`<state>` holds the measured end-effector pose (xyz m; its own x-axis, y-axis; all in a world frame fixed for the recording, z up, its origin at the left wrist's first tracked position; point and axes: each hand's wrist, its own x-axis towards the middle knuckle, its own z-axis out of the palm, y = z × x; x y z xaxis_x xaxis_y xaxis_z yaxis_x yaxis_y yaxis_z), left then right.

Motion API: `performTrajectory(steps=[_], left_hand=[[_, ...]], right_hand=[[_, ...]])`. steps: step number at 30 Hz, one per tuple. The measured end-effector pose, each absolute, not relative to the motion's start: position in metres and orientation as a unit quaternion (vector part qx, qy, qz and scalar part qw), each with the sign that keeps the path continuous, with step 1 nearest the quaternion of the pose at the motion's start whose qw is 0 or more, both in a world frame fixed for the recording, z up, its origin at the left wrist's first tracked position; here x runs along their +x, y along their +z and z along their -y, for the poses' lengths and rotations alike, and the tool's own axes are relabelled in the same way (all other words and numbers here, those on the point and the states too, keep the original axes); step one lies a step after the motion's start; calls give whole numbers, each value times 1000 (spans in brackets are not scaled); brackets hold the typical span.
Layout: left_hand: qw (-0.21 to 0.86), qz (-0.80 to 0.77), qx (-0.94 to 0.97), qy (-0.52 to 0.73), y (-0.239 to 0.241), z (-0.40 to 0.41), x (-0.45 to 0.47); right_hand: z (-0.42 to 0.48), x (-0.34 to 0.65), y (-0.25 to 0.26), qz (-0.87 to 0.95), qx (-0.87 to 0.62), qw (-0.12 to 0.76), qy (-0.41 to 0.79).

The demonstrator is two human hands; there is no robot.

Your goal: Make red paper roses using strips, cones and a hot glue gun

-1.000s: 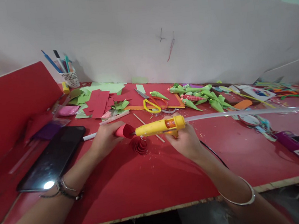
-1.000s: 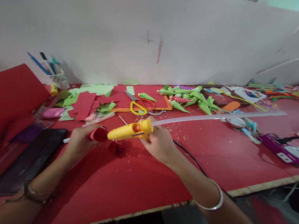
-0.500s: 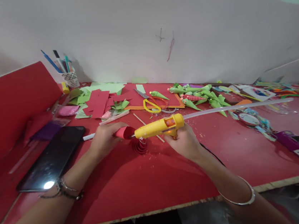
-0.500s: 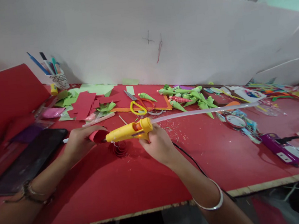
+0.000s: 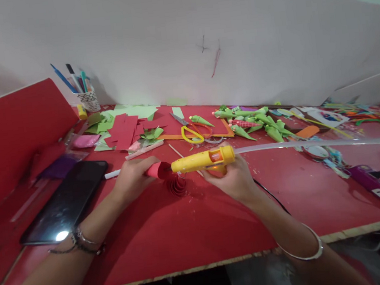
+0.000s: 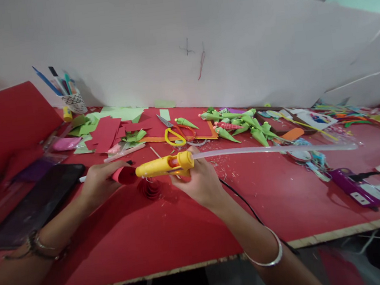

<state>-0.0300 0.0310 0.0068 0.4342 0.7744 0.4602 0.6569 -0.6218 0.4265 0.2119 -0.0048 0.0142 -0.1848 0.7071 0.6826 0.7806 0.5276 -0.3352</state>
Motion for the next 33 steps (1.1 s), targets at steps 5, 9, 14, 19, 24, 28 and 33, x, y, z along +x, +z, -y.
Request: performTrajectory(steps=[5,9,14,19,24,28,33], left_hand=[[112,-411,843,329,9,-30,-28],[106,-396,857,312,7,-31,-28],[87,-385,867,305,5,-32,-27],[81,-359,879,302,2,-36,-28],[70,-351,881,310,2,-38,-28],[50,-356,879,314,0,-40,-30],[-8,-360,884,300,0,-39,-31]], right_hand=[[6,211,15,759,-507,404,-60],[6,211,14,764,-503,399,-66],[5,212,14,765,-493,411,-53],[4,213,14,754,-495,426,-62],[5,213,18,757,-496,421,-68],[6,214,19,764,-489,413,-79],[5,215,17,773,-473,411,-98]])
